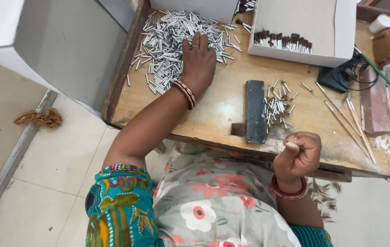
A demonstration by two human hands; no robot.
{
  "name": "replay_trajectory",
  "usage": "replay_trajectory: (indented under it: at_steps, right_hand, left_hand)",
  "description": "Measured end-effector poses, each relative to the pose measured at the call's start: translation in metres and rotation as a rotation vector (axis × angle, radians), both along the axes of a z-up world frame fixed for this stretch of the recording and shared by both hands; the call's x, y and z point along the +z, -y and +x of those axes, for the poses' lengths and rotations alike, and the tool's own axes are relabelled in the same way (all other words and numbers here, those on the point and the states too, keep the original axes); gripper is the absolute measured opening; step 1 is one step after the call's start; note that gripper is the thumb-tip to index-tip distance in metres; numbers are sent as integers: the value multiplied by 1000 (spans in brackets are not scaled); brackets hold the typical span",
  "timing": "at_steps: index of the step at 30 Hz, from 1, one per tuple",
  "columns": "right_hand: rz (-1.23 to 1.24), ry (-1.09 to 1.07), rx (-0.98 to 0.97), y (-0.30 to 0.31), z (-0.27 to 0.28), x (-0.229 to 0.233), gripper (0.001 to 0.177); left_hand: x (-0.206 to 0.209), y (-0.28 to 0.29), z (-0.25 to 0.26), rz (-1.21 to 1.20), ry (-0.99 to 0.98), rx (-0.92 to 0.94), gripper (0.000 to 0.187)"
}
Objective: The recorder is assembling small paintbrushes by inserting bundles of bristles into metal ferrules and finishing them at a workbench.
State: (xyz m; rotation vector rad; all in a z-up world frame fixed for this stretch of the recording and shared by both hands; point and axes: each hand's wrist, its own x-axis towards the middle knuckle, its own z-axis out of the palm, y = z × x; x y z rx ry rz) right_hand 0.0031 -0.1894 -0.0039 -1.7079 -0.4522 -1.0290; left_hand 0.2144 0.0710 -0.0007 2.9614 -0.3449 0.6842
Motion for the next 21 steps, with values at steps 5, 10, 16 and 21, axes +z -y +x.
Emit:
replay_trajectory:
  at_steps: [5,10,16,21]
  right_hand:
    - [13,9,-8,-2,-8,3,35]
    - [-10,18,-21,2,-17,6,35]
    - [-41,-73,-7,1,-15,13,32]
    - [263,-150,253,-18,-7,13,29]
  left_hand:
    - [-6,-3,1,-35,84,18,18]
    - [12,2,-14,-5,27,28,15]
    - [58,44,-101,-441,0,-342,17]
    - [40,85,-175,-1265,-312,-907,15]
